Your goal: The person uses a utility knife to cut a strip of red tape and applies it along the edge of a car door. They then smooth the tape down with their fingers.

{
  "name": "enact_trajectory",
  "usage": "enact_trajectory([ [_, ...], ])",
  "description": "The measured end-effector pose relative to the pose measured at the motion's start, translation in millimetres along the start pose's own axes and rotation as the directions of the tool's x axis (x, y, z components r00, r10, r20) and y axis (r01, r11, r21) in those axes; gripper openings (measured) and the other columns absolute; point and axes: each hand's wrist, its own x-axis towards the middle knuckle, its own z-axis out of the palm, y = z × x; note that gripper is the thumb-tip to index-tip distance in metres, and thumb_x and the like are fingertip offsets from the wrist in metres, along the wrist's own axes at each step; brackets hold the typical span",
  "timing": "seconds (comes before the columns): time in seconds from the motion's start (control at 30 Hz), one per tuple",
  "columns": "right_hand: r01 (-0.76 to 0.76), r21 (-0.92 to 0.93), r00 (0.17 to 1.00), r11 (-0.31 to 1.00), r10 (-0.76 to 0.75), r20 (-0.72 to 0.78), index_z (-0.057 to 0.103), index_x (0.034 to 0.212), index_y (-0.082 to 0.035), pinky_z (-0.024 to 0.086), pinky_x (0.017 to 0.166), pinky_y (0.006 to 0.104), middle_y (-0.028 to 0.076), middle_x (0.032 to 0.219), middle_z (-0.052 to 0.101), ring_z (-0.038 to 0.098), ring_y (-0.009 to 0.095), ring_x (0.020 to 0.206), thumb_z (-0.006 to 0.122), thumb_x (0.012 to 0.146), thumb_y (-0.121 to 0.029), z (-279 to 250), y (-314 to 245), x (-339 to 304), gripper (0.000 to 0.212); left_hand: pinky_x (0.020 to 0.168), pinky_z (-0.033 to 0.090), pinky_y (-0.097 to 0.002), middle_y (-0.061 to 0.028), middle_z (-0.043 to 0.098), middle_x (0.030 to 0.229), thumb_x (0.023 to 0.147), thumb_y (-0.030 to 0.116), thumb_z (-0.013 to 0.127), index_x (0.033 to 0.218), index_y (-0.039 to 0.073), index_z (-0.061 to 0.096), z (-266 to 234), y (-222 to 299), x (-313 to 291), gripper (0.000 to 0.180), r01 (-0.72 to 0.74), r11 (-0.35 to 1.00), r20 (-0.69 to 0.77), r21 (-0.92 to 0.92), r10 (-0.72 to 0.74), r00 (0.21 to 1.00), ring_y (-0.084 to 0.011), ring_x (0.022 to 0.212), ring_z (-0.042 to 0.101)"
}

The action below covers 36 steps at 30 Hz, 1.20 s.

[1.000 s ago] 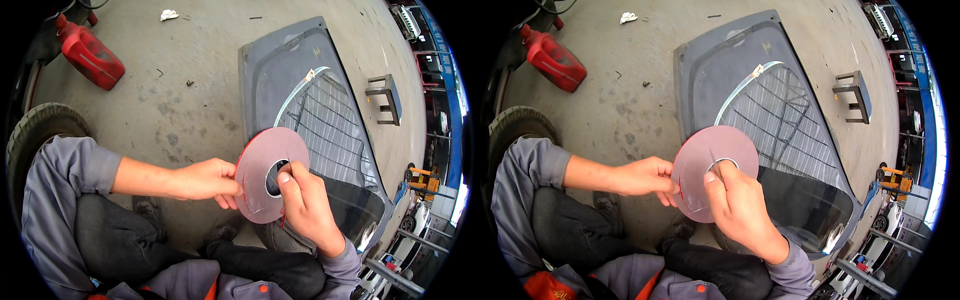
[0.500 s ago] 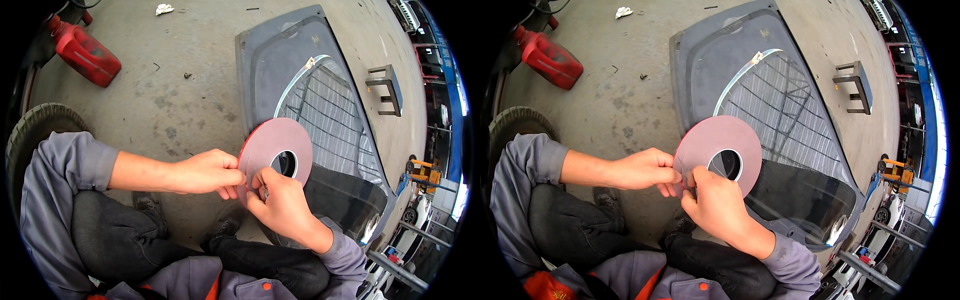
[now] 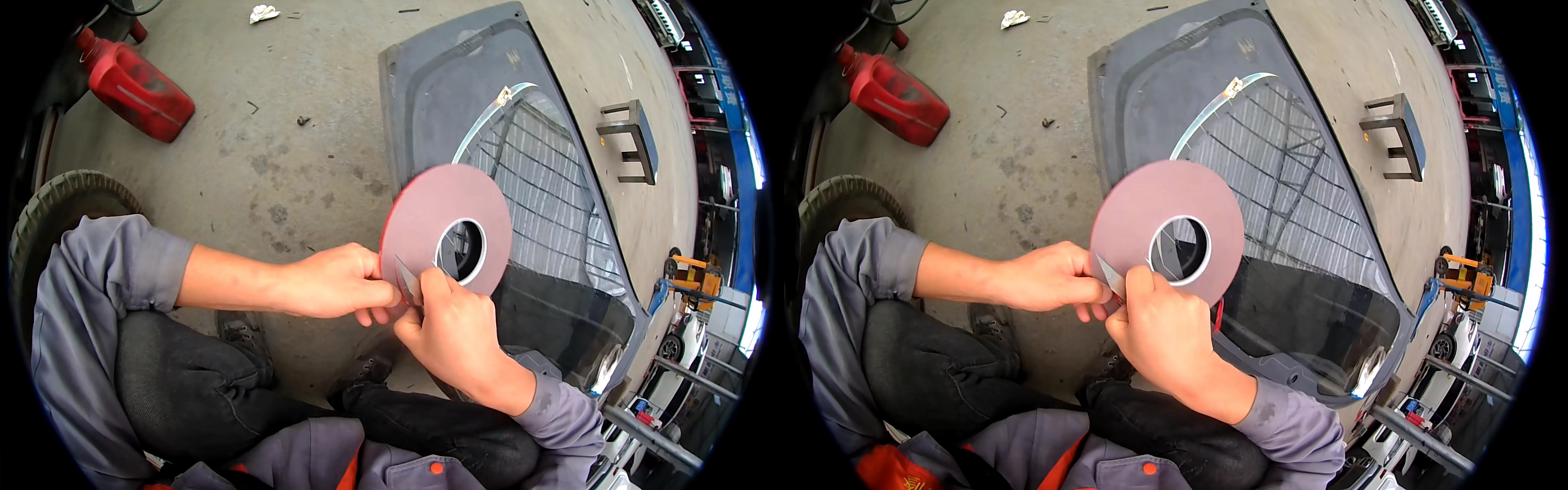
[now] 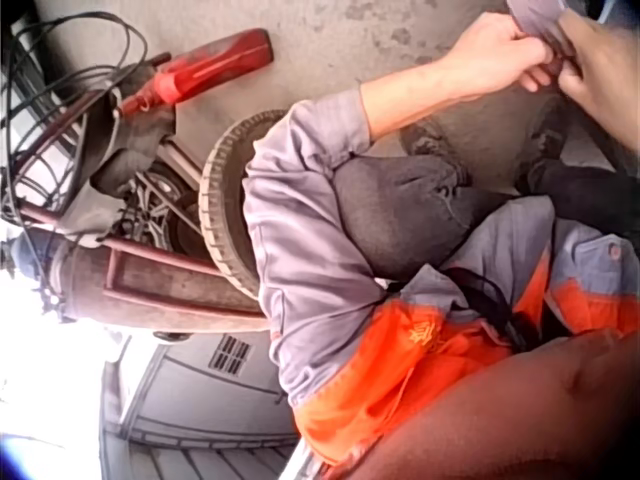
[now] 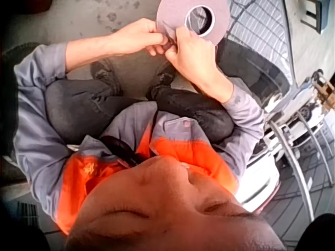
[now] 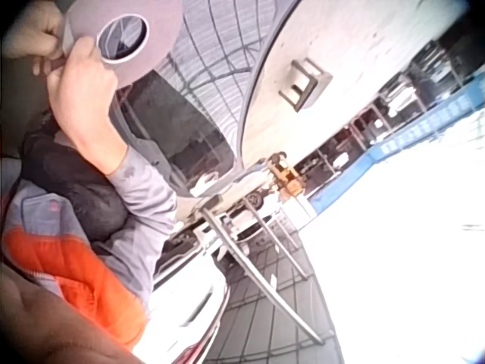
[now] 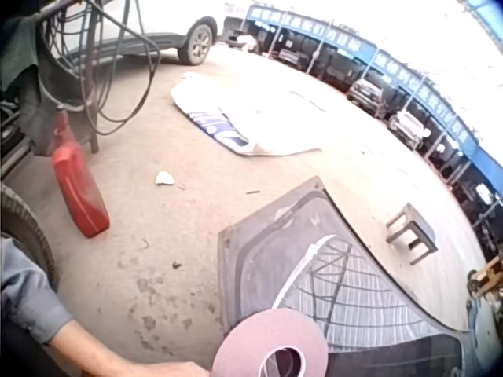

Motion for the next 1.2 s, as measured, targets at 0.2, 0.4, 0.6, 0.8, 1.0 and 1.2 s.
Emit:
enact_trajectory([
  [0.2, 0.008, 0.2, 0.994, 0.98, -0.03, 0.107, 0.049, 0.076, -0.001, 0.049, 0.047, 0.0438, 0.015, 0.064, 0.06, 0.06, 0.036, 0.051, 0.063, 0.082, -0.012, -12.1, 8.9, 1.9, 0.019, 0.074, 0.056, -0.03, -0.01, 0.068, 0.104, 0.094, 0.024, 0.054, 0.108, -0.003, 0.066, -1.3, -9.8, -1.2, 0.032, 0.011, 1.0, 0.03, -0.003, -0.011, 0.999, -0.0166, 0.089, 0.065],
  [0.4, 0.092, 0.116, 0.982, 0.989, -0.109, 0.153, 0.051, 0.077, 0.0, 0.049, 0.047, 0.0423, 0.016, 0.06, 0.06, 0.061, 0.035, 0.052, 0.058, 0.09, -0.012, -26.6, 13.2, -11.1, 0.019, 0.073, 0.056, -0.0307, -0.0092, 0.067, 0.105, 0.096, 0.023, 0.052, 0.113, -0.003, 0.063, -5.1, -7.4, 1.0, 0.033, 0.099, 0.995, -0.056, 0.025, -0.098, 0.994, -0.0168, 0.089, 0.065],
  [0.6, 0.132, -0.012, 0.96, 0.991, -0.125, 0.25, 0.053, 0.071, 0.0, 0.047, 0.04, 0.04, 0.013, 0.048, 0.054, 0.058, 0.032, 0.041, 0.058, 0.09, -0.015, -28.5, 7.7, -17.7, 0.025, 0.071, 0.056, -0.0291, -0.007, 0.066, 0.105, 0.099, 0.024, 0.053, 0.116, 0.001, 0.061, -5.4, -10.7, -1.8, 0.03, -0.072, 0.997, -0.083, 0.014, 0.073, 0.994, -0.0141, 0.087, 0.063],
  [0.8, 0.126, 0.016, 0.958, 0.992, -0.126, 0.258, 0.054, 0.071, 0.0, 0.047, 0.04, 0.0401, 0.013, 0.046, 0.053, 0.057, 0.032, 0.04, 0.058, 0.09, -0.015, -24.6, 6.0, -20.7, 0.025, 0.07, 0.055, -0.0282, -0.0067, 0.066, 0.102, 0.099, 0.022, 0.054, 0.114, 0.001, 0.062, -4.0, -10.0, -1.3, 0.028, -0.067, 0.998, -0.094, 0.019, 0.068, 0.993, -0.0131, 0.085, 0.063],
  [1.0, 0.118, 0.011, 0.957, 0.993, -0.117, 0.266, 0.053, 0.07, 0.001, 0.047, 0.04, 0.0415, 0.015, 0.046, 0.053, 0.058, 0.033, 0.04, 0.059, 0.088, -0.014, -22.7, 5.0, -21.3, 0.024, 0.069, 0.055, -0.0279, -0.0061, 0.066, 0.1, 0.098, 0.023, 0.055, 0.112, 0.001, 0.063, -3.1, -10.0, -0.8, 0.027, -0.065, 0.997, -0.113, 0.047, 0.07, 0.991, -0.0124, 0.084, 0.063],
  [1.2, 0.104, 0.012, 0.955, 0.995, -0.103, 0.28, 0.053, 0.07, 0.001, 0.048, 0.041, 0.043, 0.017, 0.048, 0.054, 0.058, 0.035, 0.042, 0.059, 0.087, -0.013, -21.2, 5.9, -20.8, 0.023, 0.069, 0.054, -0.028, -0.006, 0.067, 0.101, 0.099, 0.02, 0.056, 0.114, 0.001, 0.062, -2.4, -9.3, -2.0, 0.025, -0.042, 0.998, -0.116, 0.047, 0.048, 0.992, -0.0125, 0.085, 0.062],
])
